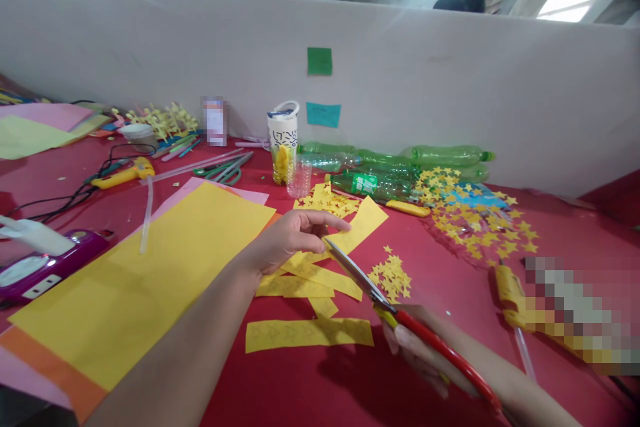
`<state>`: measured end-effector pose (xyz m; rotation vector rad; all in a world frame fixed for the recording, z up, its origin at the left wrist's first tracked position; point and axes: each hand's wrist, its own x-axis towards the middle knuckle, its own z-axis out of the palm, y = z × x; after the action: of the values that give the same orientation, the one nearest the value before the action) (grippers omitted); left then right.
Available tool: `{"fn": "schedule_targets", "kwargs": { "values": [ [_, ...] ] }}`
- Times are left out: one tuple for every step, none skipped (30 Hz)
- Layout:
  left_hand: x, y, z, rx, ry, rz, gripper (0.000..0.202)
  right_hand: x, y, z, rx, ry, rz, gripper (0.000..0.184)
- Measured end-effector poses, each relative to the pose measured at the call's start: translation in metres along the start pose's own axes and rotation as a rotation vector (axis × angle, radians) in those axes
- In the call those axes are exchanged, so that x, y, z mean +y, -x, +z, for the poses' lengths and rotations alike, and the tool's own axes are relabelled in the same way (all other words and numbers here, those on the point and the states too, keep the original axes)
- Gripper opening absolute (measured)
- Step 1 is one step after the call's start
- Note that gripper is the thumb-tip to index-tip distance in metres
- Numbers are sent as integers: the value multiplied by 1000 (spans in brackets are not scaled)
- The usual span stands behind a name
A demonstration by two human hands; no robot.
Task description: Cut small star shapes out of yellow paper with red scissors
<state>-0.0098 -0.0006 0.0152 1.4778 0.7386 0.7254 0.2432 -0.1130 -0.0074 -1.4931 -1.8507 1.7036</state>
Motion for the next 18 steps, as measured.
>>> {"fn": "schedule_targets", "kwargs": {
  "values": [
    [0, 0, 0, 2, 1, 5, 42, 0, 0, 0, -2, 0, 5, 51],
    [-1, 0, 0, 5, 0, 8, 42, 1, 0, 0, -3, 0, 10, 51],
    [-1, 0, 0, 9, -2, 9, 42, 2, 0, 1, 1, -4, 16, 50],
    [-1, 0, 0, 12, -3, 7, 41, 3, 0, 1, 8, -11, 24, 50],
    [-1, 0, 0, 12, -3, 4, 41, 3, -1, 2, 13, -22, 33, 50],
    [0, 0, 0, 10, -1, 0, 42, 4, -1, 2, 19, -35, 40, 50],
    [0, 0, 0, 5, 2, -3, 42, 4, -1, 2, 24, -53, 43, 50],
    [0, 1, 0, -1, 8, -4, 42, 4, -1, 3, 20, -71, 39, 50],
    [0, 1, 0, -9, 15, -5, 42, 4, -2, 3, 18, -83, 36, 50],
    [0, 1, -1, -16, 20, -4, 42, 4, -2, 3, 15, -90, 33, 50],
    [0, 0, -1, -20, 23, -5, 42, 4, -2, 3, 19, -95, 31, 49],
    [0, 0, -1, -22, 24, -5, 42, 4, -2, 3, 21, -98, 32, 49],
    [0, 0, -1, -22, 23, -5, 42, 5, -2, 3, 25, -99, 31, 49],
    [0, 0, -1, -21, 20, -6, 42, 5, -2, 3, 27, -98, 28, 48],
    [0, 0, -1, -20, 16, -6, 42, 6, -2, 3, 32, -99, 22, 48],
    [0, 0, -1, -21, 12, -5, 42, 6, -1, 3, 34, -102, 16, 48],
    [0, 0, -1, -22, 7, -4, 42, 7, -1, 4, 36, -105, 14, 48],
    [0, 0, -1, -24, 4, -1, 42, 7, -1, 4, 34, -106, 16, 48]
  ]
}}
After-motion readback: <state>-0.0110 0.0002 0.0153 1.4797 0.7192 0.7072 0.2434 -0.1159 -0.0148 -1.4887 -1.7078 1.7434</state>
